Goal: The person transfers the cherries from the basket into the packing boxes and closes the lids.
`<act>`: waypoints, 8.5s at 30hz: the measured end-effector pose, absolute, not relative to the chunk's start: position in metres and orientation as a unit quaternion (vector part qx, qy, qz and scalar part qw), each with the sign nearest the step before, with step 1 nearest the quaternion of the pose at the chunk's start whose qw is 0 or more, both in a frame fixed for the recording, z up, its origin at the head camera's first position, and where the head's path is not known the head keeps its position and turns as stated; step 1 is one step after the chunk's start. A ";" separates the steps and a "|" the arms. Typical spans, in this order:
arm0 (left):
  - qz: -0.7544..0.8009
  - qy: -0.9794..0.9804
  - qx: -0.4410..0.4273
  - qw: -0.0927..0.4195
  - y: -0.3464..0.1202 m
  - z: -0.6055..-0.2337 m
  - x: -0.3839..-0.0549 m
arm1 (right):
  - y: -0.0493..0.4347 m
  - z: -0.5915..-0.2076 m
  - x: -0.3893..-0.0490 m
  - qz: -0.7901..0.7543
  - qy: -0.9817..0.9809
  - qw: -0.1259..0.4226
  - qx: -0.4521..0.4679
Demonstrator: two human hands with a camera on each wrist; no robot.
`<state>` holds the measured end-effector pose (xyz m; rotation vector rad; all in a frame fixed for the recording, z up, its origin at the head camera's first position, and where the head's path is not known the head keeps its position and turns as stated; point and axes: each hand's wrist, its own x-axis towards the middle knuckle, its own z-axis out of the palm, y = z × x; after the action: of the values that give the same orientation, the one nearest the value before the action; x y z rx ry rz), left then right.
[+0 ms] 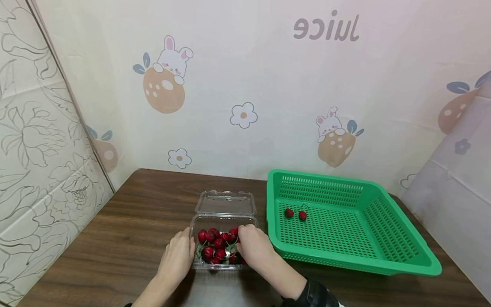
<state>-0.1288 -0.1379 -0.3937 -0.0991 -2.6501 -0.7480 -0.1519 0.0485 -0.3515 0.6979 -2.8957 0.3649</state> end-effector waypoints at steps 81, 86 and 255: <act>-0.262 -0.945 -0.033 0.191 -0.137 -0.394 -0.129 | 0.163 -0.249 -0.160 0.114 -0.912 0.003 0.395; -0.266 -0.946 -0.029 0.183 -0.138 -0.393 -0.129 | 0.167 -0.246 -0.174 0.097 -0.921 0.011 0.378; -0.253 -0.943 -0.042 0.212 -0.137 -0.397 -0.128 | 0.198 -0.259 -0.257 0.119 -0.933 0.013 0.341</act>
<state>-0.1283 -0.1373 -0.3968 -0.1177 -2.6185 -0.7019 -0.2573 0.1976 -0.2594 1.0611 -2.9055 0.3693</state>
